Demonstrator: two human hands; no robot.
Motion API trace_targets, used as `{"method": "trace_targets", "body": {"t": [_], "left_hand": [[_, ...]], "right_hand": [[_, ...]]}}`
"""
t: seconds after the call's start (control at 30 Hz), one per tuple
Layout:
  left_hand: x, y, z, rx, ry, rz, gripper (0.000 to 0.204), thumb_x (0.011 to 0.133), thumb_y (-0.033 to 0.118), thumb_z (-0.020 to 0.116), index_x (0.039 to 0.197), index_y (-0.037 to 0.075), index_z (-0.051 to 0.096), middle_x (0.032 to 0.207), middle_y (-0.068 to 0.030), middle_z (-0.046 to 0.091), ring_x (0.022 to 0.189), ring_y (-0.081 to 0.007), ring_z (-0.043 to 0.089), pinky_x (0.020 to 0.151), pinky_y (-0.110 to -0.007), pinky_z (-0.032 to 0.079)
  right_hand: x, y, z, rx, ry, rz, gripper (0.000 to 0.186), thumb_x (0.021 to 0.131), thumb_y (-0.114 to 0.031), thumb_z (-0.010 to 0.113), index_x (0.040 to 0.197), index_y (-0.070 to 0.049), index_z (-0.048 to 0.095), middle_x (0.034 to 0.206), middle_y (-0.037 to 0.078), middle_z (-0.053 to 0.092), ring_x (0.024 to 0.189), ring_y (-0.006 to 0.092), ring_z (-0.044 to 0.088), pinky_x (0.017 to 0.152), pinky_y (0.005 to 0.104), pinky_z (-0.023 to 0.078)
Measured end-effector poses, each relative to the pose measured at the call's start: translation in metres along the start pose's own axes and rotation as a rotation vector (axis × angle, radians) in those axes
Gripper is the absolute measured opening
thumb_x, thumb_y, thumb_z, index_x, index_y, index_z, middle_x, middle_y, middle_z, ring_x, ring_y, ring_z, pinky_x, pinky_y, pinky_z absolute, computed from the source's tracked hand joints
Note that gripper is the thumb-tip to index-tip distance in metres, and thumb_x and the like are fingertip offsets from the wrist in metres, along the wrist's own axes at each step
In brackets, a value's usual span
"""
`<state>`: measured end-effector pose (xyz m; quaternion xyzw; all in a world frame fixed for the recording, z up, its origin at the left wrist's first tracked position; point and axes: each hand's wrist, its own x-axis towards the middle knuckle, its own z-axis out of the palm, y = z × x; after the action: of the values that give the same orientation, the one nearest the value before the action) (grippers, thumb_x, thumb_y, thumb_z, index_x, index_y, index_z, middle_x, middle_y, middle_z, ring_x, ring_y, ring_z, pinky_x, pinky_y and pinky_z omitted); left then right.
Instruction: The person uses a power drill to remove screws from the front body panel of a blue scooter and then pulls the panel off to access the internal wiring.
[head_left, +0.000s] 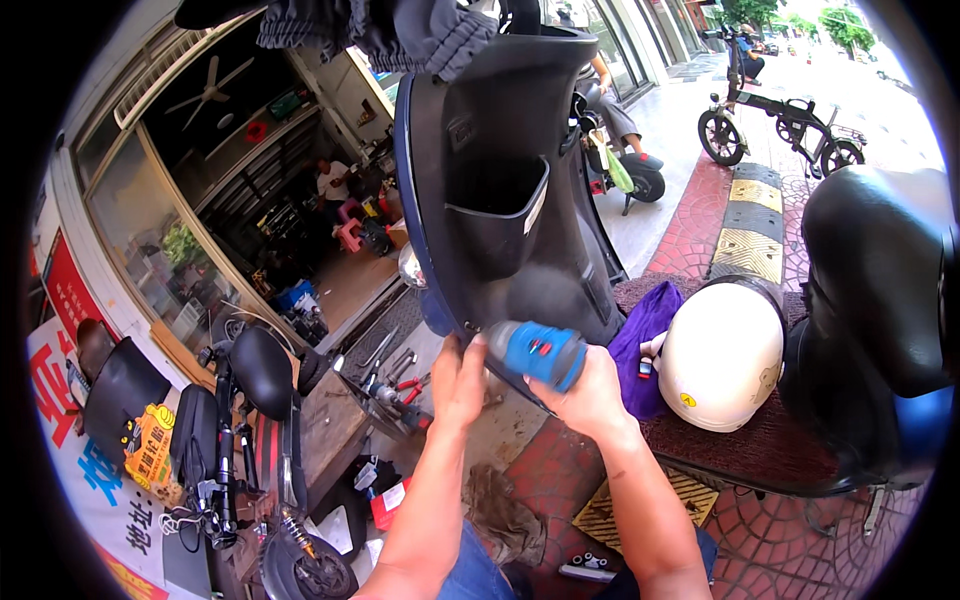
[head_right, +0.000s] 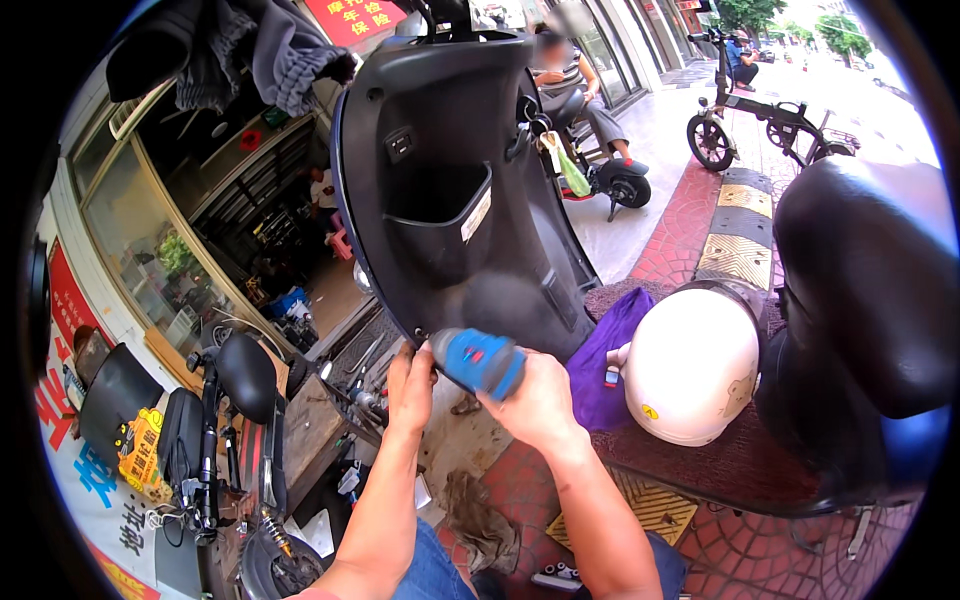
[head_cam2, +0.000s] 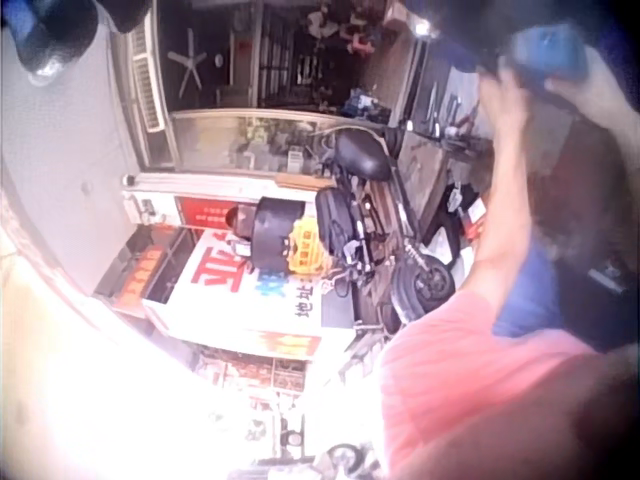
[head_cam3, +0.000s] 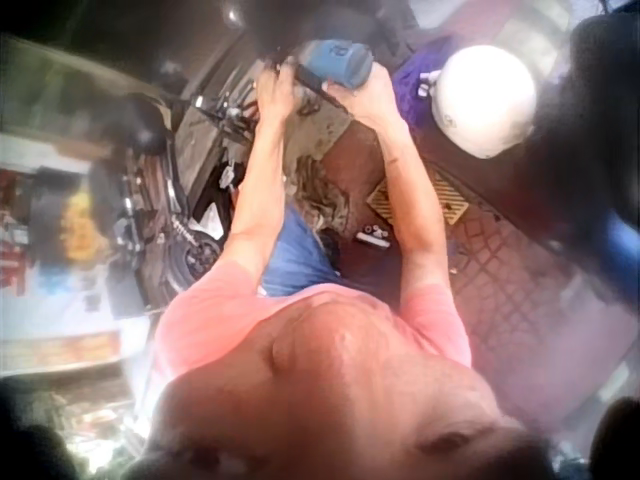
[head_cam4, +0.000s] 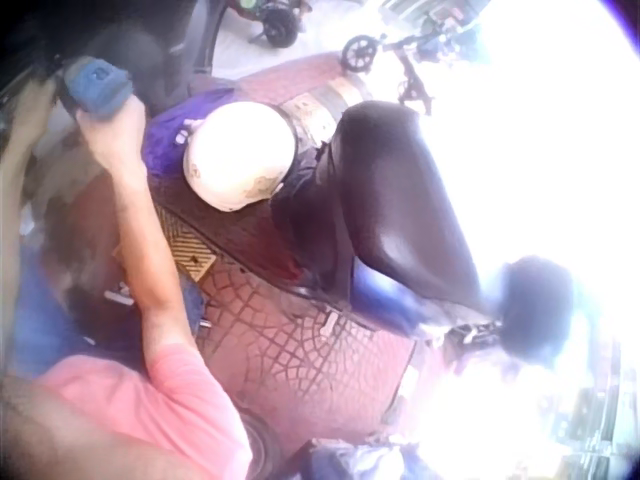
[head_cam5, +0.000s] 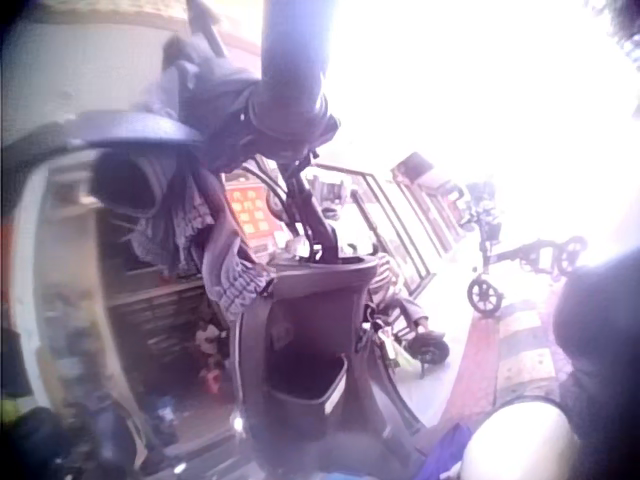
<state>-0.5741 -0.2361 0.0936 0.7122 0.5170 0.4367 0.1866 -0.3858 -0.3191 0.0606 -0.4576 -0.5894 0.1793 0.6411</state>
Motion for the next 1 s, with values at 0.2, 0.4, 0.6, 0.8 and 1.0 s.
{"method": "trace_targets", "body": {"t": [0.2, 0.4, 0.6, 0.8, 1.0], "left_hand": [[0.007, 0.003, 0.003, -0.203, -0.041, 0.040, 0.061, 0.102, 0.049, 0.056, 0.127, -0.006, 0.063, 0.113, -0.0217, 0.072, 0.105, -0.0288, 0.067, 0.094, -0.040, 0.050], [0.007, -0.006, 0.016, -0.373, 0.146, 0.144, 0.051, 0.104, 0.045, 0.060, 0.122, -0.002, 0.067, 0.078, 0.0039, 0.056, 0.062, -0.0040, 0.042, 0.054, -0.025, 0.032], [-0.050, 0.053, 0.009, -0.773, 0.044, 0.307, 0.027, 0.102, 0.020, 0.063, 0.119, 0.001, 0.068, 0.068, 0.0102, 0.045, 0.056, 0.0000, 0.034, 0.051, -0.021, 0.023], [-0.059, 0.019, 0.073, -1.160, -0.565, -0.809, 0.019, 0.102, 0.026, 0.057, 0.095, 0.009, 0.062, 0.062, 0.0079, 0.039, 0.050, -0.0051, 0.033, 0.046, -0.025, 0.025], [-0.065, -0.042, 0.133, -0.724, -0.478, -0.681, 0.028, 0.097, 0.030, 0.061, 0.100, 0.004, 0.068, 0.068, 0.0000, 0.054, 0.054, -0.0132, 0.049, 0.049, -0.033, 0.039]], "right_hand": [[0.006, 0.016, 0.003, 0.756, -0.076, 0.321, 0.026, 0.080, -0.004, 0.083, 0.104, -0.006, 0.073, 0.083, 0.003, 0.071, 0.069, 0.0150, 0.065, 0.062, 0.0348, 0.053], [-0.005, 0.011, 0.005, 0.884, 0.257, 0.458, 0.020, 0.083, -0.002, 0.079, 0.098, -0.005, 0.068, 0.085, 0.003, 0.066, 0.067, 0.0138, 0.063, 0.058, 0.0317, 0.050], [-0.023, 0.039, -0.021, 0.196, 0.259, 0.406, 0.015, 0.093, -0.009, 0.065, 0.107, -0.002, 0.067, 0.093, 0.002, 0.066, 0.087, 0.0111, 0.057, 0.080, 0.0301, 0.049], [-0.007, 0.065, -0.028, 0.136, 0.318, 0.509, 0.034, 0.099, -0.012, 0.064, 0.129, 0.003, 0.057, 0.106, 0.006, 0.065, 0.094, 0.0137, 0.056, 0.086, 0.0311, 0.048], [0.022, 0.067, -0.013, 0.358, 0.509, 0.663, 0.040, 0.098, -0.017, 0.065, 0.134, -0.001, 0.057, 0.104, 0.005, 0.066, 0.089, 0.0148, 0.061, 0.078, 0.0312, 0.049]]}}
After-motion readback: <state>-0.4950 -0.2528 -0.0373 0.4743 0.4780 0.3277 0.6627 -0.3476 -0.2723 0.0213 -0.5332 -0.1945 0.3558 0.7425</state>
